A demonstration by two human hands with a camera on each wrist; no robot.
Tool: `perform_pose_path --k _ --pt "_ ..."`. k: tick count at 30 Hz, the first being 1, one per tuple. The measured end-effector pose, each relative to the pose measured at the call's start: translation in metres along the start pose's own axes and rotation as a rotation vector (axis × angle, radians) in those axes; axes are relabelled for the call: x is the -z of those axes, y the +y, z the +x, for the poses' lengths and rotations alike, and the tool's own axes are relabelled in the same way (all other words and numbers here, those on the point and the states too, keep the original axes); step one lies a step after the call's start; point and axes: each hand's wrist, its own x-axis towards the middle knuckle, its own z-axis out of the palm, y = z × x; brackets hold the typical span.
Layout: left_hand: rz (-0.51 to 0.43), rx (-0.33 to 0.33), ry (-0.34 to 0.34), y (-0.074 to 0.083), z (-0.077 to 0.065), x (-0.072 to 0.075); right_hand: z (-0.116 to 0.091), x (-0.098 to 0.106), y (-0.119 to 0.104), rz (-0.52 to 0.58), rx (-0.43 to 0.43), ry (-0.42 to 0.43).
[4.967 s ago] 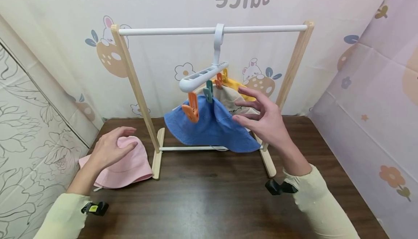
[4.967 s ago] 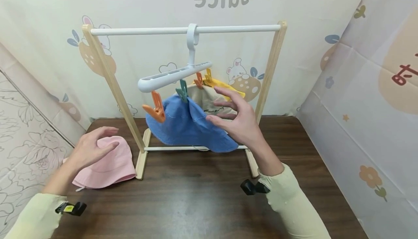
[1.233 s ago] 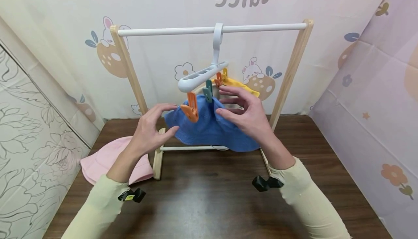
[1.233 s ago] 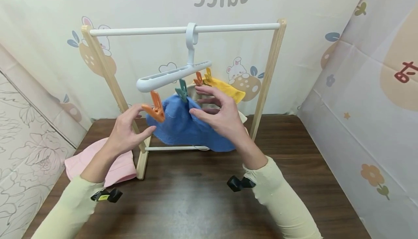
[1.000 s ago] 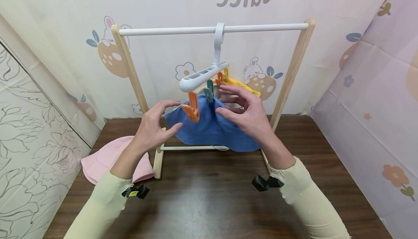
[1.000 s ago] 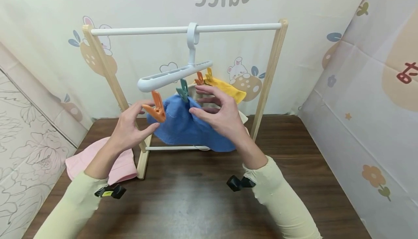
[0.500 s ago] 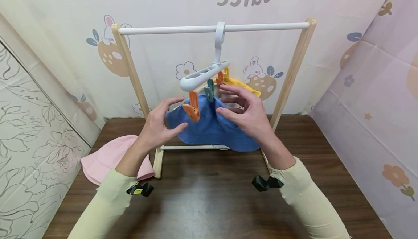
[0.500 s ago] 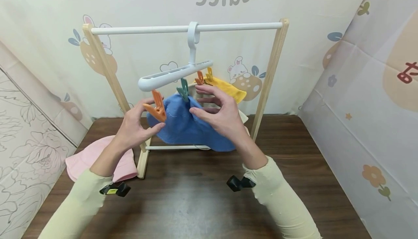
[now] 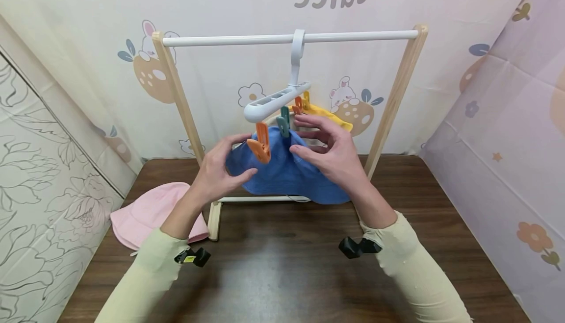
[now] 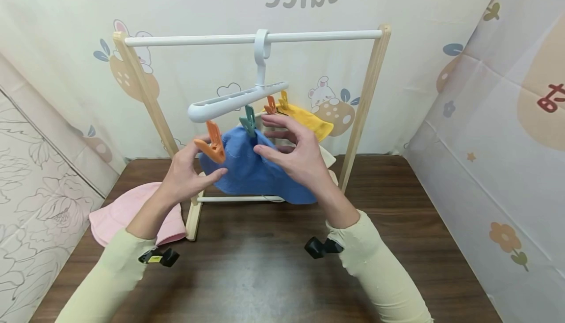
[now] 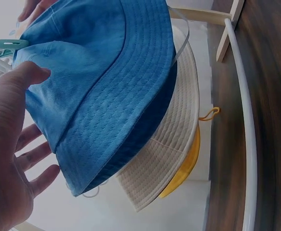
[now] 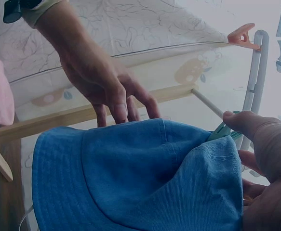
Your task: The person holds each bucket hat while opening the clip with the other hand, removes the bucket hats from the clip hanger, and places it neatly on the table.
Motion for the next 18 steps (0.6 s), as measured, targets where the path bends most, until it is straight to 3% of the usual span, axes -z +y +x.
perform_pose_path --k 10,18 --pt "-0.015 0.021 0.029 -0.005 -0.005 -0.005 0.000 -0.003 0.000 -0.007 -0.002 -0.002" --pt "-0.009 -0.009 0.085 -0.007 -0.012 -0.009 0.001 -0.006 0.001 0.000 0.025 0.011"
